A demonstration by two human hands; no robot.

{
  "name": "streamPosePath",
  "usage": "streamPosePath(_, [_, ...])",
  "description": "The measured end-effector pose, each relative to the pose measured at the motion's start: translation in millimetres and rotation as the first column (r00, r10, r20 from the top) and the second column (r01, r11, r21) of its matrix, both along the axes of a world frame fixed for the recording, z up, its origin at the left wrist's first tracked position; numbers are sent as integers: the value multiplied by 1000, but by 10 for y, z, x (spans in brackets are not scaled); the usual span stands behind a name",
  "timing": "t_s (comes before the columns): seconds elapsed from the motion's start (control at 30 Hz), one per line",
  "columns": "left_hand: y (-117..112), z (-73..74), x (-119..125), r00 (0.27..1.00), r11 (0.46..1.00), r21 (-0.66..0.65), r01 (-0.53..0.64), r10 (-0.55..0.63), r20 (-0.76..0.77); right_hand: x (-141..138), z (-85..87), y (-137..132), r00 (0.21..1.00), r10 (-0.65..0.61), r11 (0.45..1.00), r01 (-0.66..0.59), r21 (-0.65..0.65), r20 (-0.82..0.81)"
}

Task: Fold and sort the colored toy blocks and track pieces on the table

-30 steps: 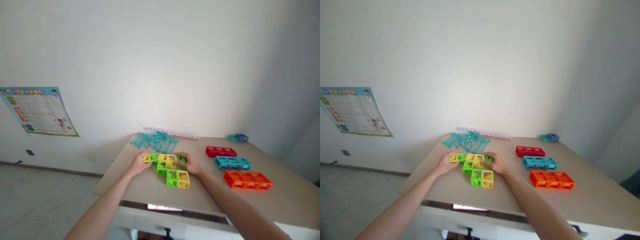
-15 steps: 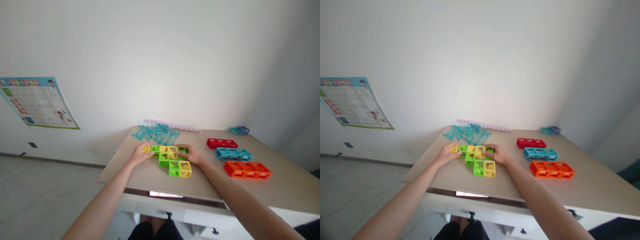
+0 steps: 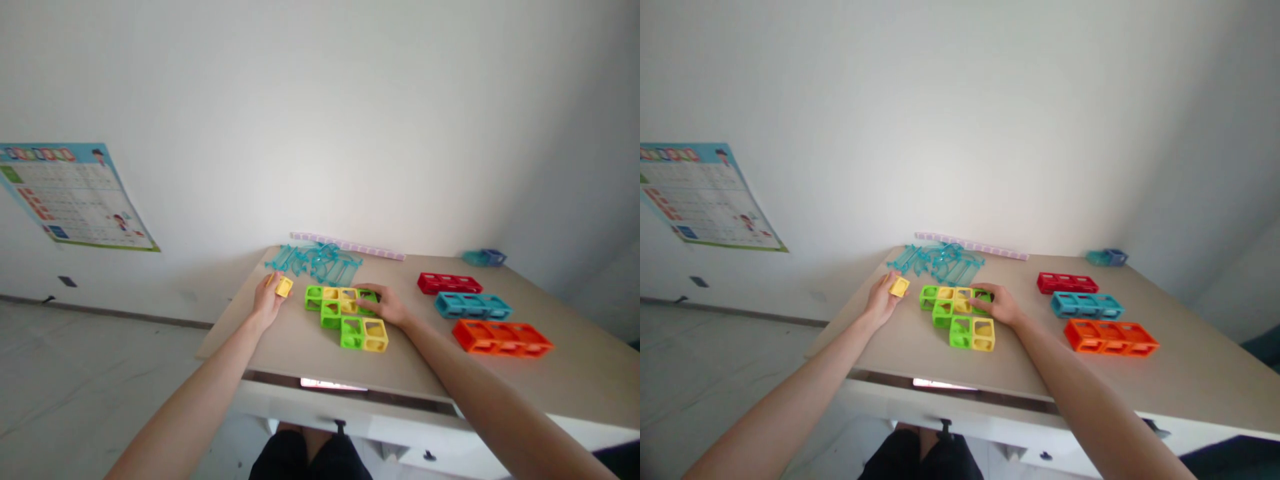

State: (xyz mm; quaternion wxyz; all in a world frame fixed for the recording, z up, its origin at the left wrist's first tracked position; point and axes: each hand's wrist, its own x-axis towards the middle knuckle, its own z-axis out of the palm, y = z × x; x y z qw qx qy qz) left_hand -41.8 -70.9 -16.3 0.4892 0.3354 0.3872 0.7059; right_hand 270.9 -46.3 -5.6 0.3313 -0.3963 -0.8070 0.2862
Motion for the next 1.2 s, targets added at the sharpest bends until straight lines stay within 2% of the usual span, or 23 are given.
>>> streamPosePath(0.13, [-10, 11, -8, 996, 998, -13, 59, -58, 65, 2, -10, 5, 1000, 9, 1000, -9, -14, 2])
streamPosePath(0.27, [13, -2, -37, 990, 998, -33, 53, -48, 135, -4, -3, -3, 1000, 10, 1000, -10, -19, -1])
streamPosePath(0.43, [249, 10, -7, 980, 999, -50, -5, 14, 197, -17, 19, -6, 1000, 13, 1000, -13, -20, -5])
streamPosePath(0.5, [359, 28, 31, 977, 998, -54, 11, 1, 212, -19, 24, 3, 1000, 16, 1000, -16, -18, -6])
streamPosePath(0.63, [403, 80, 75, 963, 985, -70, 160, -141, 231, -21, 28, 41, 1000, 29, 999, -29, -22, 4])
streamPosePath(0.77, [203, 151, 101, 930, 954, -39, 298, -280, 237, -26, 30, 83, 999, 48, 998, -48, -38, 16])
streamPosePath(0.9, [48, 174, 218, 913, 927, -23, 373, -363, 188, -20, 25, 95, 998, 52, 998, -51, -41, 24])
streamPosePath(1.03, [76, 126, 340, 949, 953, 18, 303, -304, 90, -1, 33, 72, 999, 32, 999, -32, -30, 24])
streamPosePath(1.13, [89, 91, 363, 987, 985, 73, 154, -151, -51, 2, 40, 61, 999, 29, 999, -29, -27, 15])
streamPosePath(1.2, [44, 79, 363, 985, 990, 123, 72, -51, -165, -8, 35, 61, 1000, 28, 999, -28, -28, 4])
